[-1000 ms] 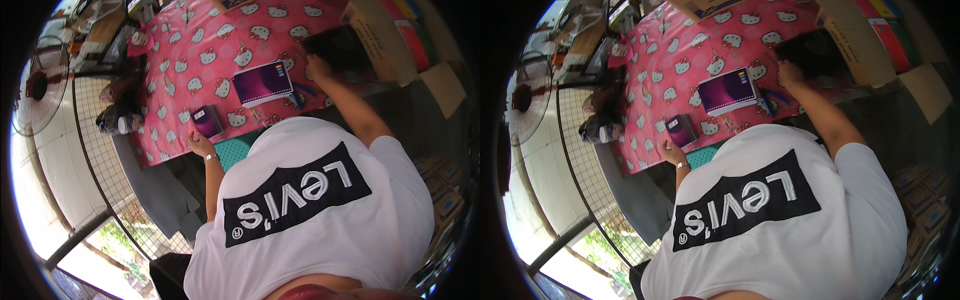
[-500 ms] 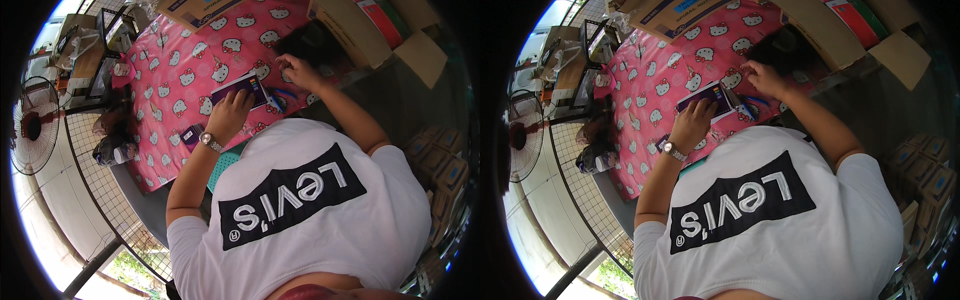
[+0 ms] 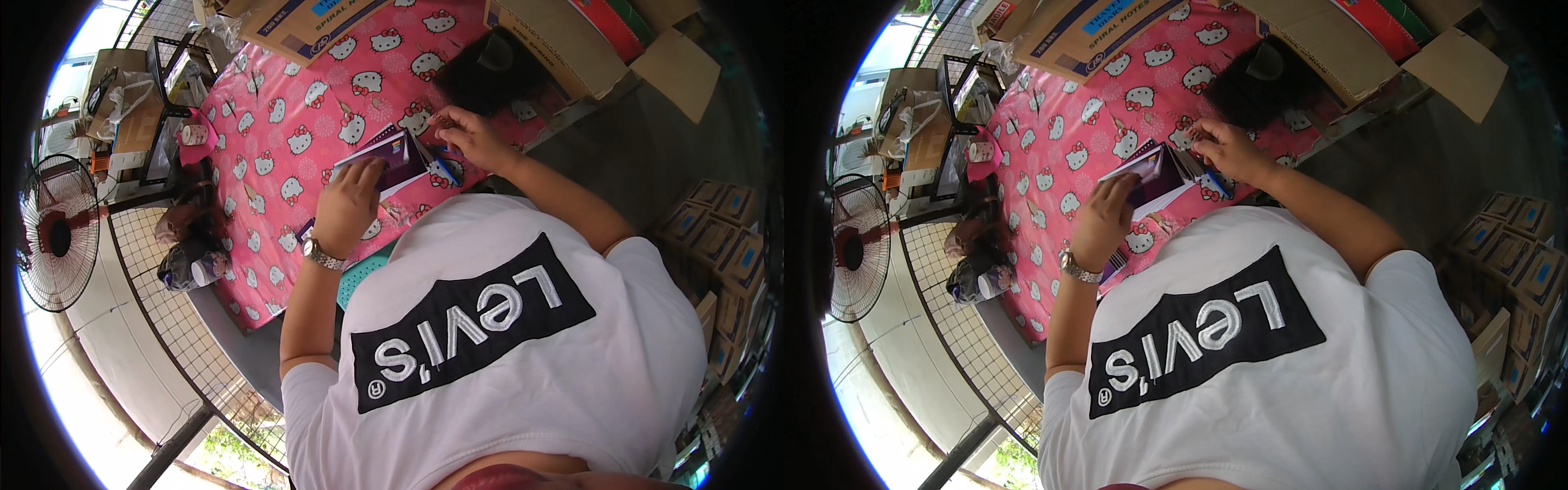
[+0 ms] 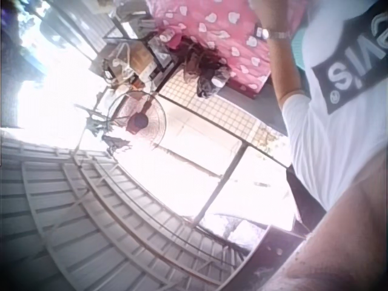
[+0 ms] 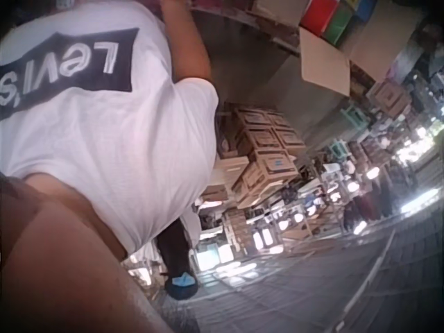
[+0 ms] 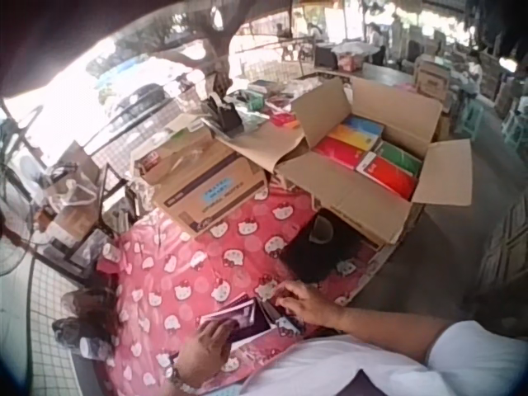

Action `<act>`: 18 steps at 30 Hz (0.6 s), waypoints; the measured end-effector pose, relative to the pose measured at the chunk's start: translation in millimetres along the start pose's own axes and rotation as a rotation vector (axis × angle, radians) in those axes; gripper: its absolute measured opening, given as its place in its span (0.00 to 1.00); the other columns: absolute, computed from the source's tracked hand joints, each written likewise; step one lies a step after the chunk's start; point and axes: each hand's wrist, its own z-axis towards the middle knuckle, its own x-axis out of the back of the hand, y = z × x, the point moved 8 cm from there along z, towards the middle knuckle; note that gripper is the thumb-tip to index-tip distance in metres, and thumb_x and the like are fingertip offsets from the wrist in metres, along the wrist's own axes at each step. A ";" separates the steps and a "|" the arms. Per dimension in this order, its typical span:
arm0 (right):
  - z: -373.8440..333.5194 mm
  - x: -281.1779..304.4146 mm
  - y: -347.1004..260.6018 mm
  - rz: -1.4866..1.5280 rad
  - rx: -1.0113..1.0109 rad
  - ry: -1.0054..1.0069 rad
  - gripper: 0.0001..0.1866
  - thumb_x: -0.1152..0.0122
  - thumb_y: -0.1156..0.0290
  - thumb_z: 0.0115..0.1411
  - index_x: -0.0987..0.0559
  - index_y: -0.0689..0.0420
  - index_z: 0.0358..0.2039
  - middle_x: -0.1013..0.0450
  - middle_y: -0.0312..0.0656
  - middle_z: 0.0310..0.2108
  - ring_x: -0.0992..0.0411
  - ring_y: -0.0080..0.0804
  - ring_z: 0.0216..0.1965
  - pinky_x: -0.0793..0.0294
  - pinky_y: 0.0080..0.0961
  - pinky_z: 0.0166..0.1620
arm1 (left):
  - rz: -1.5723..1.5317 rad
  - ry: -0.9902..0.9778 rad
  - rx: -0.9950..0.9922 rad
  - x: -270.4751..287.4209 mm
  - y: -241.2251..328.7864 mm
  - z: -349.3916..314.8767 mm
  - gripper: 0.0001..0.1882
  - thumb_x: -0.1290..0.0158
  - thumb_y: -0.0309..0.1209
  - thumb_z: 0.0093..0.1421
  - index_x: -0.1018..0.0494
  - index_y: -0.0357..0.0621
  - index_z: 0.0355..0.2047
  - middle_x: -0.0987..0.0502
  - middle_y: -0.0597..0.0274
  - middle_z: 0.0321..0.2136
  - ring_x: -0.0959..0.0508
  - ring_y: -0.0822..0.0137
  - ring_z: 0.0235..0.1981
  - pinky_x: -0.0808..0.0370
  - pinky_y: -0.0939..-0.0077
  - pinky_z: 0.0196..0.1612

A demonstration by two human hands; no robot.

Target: The person tapes individual notebooks by hand, placing tape along the spine of each book and setting them aside one by one.

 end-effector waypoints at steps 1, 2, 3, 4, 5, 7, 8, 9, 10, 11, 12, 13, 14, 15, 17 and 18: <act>-0.4 -3.4 -6.0 -0.011 0.018 -0.021 0.15 0.52 0.80 0.61 0.25 0.60 0.48 0.28 0.35 0.37 0.35 0.15 0.28 0.28 0.18 0.36 | 0.013 0.048 0.036 7.0 -2.0 -0.2 0.24 0.48 0.21 0.50 0.28 0.44 0.50 0.23 0.57 0.44 0.23 0.54 0.44 0.22 0.62 0.44; -2.0 -5.1 -12.0 -0.025 0.034 -0.024 0.17 0.52 0.79 0.61 0.27 0.60 0.51 0.28 0.38 0.41 0.33 0.19 0.32 0.28 0.19 0.39 | 0.073 0.070 0.066 6.8 -4.5 0.8 0.23 0.48 0.21 0.50 0.28 0.44 0.49 0.23 0.58 0.43 0.23 0.54 0.44 0.24 0.61 0.45; -4.4 -7.1 -18.0 -0.040 0.050 -0.028 0.20 0.53 0.78 0.61 0.28 0.61 0.55 0.28 0.41 0.46 0.31 0.22 0.37 0.28 0.21 0.42 | 0.132 0.092 0.097 4.2 -6.5 4.5 0.22 0.48 0.22 0.50 0.28 0.45 0.48 0.22 0.59 0.42 0.23 0.54 0.44 0.25 0.60 0.47; -6.6 -10.4 -23.4 -0.053 0.069 -0.035 0.23 0.53 0.77 0.61 0.30 0.61 0.58 0.29 0.45 0.50 0.28 0.26 0.41 0.27 0.23 0.46 | 0.195 0.115 0.132 2.5 -7.4 8.1 0.21 0.48 0.23 0.50 0.28 0.45 0.47 0.22 0.59 0.41 0.23 0.55 0.44 0.27 0.60 0.48; -11.4 -15.4 -33.1 -0.115 0.161 0.007 0.25 0.53 0.74 0.63 0.34 0.61 0.61 0.33 0.47 0.55 0.31 0.29 0.48 0.30 0.25 0.50 | 0.230 0.169 0.155 1.6 -5.8 11.9 0.20 0.47 0.24 0.51 0.27 0.45 0.46 0.23 0.60 0.40 0.24 0.55 0.44 0.29 0.59 0.49; -22.4 -33.9 -50.1 -0.240 0.346 0.105 0.30 0.54 0.66 0.67 0.43 0.60 0.68 0.40 0.52 0.64 0.37 0.37 0.61 0.36 0.28 0.59 | 0.294 0.278 0.190 -1.1 -1.8 19.7 0.18 0.47 0.26 0.51 0.27 0.46 0.44 0.23 0.60 0.38 0.24 0.57 0.42 0.33 0.58 0.51; -22.3 -48.8 -45.4 -0.298 0.340 0.036 0.33 0.55 0.62 0.68 0.47 0.59 0.69 0.45 0.52 0.67 0.44 0.37 0.65 0.40 0.29 0.61 | 0.292 0.298 0.192 -1.3 -0.6 22.7 0.17 0.47 0.27 0.51 0.27 0.46 0.44 0.23 0.60 0.37 0.24 0.57 0.42 0.34 0.58 0.52; -21.2 -64.2 -37.4 -0.355 0.333 -0.032 0.35 0.56 0.57 0.69 0.52 0.58 0.71 0.51 0.52 0.69 0.50 0.37 0.68 0.44 0.29 0.64 | 0.290 0.318 0.194 -1.0 0.6 26.0 0.17 0.46 0.28 0.51 0.27 0.47 0.44 0.24 0.60 0.37 0.24 0.57 0.41 0.36 0.58 0.52; -18.7 -79.4 -35.1 -0.411 0.328 -0.109 0.38 0.57 0.52 0.70 0.56 0.57 0.72 0.56 0.52 0.72 0.57 0.37 0.72 0.48 0.29 0.67 | 0.291 0.340 0.203 0.6 0.4 27.7 0.17 0.46 0.29 0.52 0.27 0.47 0.43 0.24 0.60 0.36 0.25 0.58 0.41 0.37 0.57 0.53; -15.7 -78.0 -46.4 -0.424 0.448 -0.022 0.39 0.61 0.44 0.70 0.48 0.59 0.70 0.46 0.53 0.69 0.47 0.36 0.69 0.45 0.28 0.66 | 0.296 0.311 0.177 -0.8 -0.5 30.4 0.14 0.43 0.33 0.53 0.29 0.47 0.40 0.26 0.62 0.36 0.26 0.60 0.43 0.36 0.54 0.50; -10.3 -68.3 -36.3 -0.324 0.275 -0.123 0.37 0.61 0.46 0.71 0.45 0.60 0.69 0.41 0.53 0.65 0.42 0.35 0.66 0.42 0.28 0.64 | 0.274 0.290 0.164 -1.9 -1.5 30.9 0.13 0.43 0.34 0.53 0.29 0.47 0.39 0.26 0.62 0.35 0.26 0.60 0.42 0.36 0.54 0.50; -7.0 -57.1 -53.6 -0.226 0.102 -0.236 0.35 0.61 0.47 0.71 0.43 0.61 0.68 0.35 0.52 0.61 0.37 0.35 0.62 0.39 0.28 0.63 | 0.252 0.275 0.165 -2.8 -6.4 27.8 0.13 0.43 0.34 0.54 0.29 0.46 0.38 0.26 0.62 0.34 0.25 0.60 0.41 0.36 0.54 0.49; -1.5 -45.7 -61.1 -0.176 0.265 -0.161 0.28 0.58 0.53 0.72 0.35 0.61 0.63 0.28 0.49 0.50 0.31 0.34 0.53 0.34 0.28 0.56 | 0.230 0.255 0.149 -3.6 -6.0 29.0 0.12 0.43 0.35 0.54 0.29 0.46 0.38 0.26 0.62 0.33 0.25 0.60 0.41 0.36 0.54 0.49; 2.2 -33.9 -68.5 -0.140 0.432 -0.088 0.22 0.54 0.60 0.72 0.27 0.60 0.58 0.21 0.45 0.39 0.24 0.33 0.44 0.28 0.27 0.50 | 0.221 0.262 0.121 -1.9 -3.0 29.6 0.12 0.43 0.35 0.55 0.28 0.46 0.37 0.26 0.62 0.32 0.25 0.60 0.40 0.36 0.54 0.49; 4.8 -23.8 -83.4 -0.357 0.542 -0.080 0.15 0.45 0.66 0.67 0.21 0.57 0.50 0.22 0.44 0.34 0.25 0.34 0.35 0.27 0.27 0.42 | 0.200 0.266 0.073 -1.3 2.6 27.9 0.11 0.43 0.35 0.56 0.28 0.45 0.36 0.26 0.61 0.31 0.25 0.60 0.38 0.36 0.54 0.49; 3.2 -22.4 -88.8 -0.466 0.596 -0.076 0.12 0.41 0.69 0.64 0.19 0.56 0.46 0.23 0.43 0.31 0.25 0.34 0.31 0.26 0.27 0.37 | 0.200 0.264 0.079 -1.2 3.3 26.7 0.10 0.44 0.35 0.56 0.28 0.45 0.36 0.26 0.61 0.31 0.25 0.59 0.38 0.36 0.54 0.49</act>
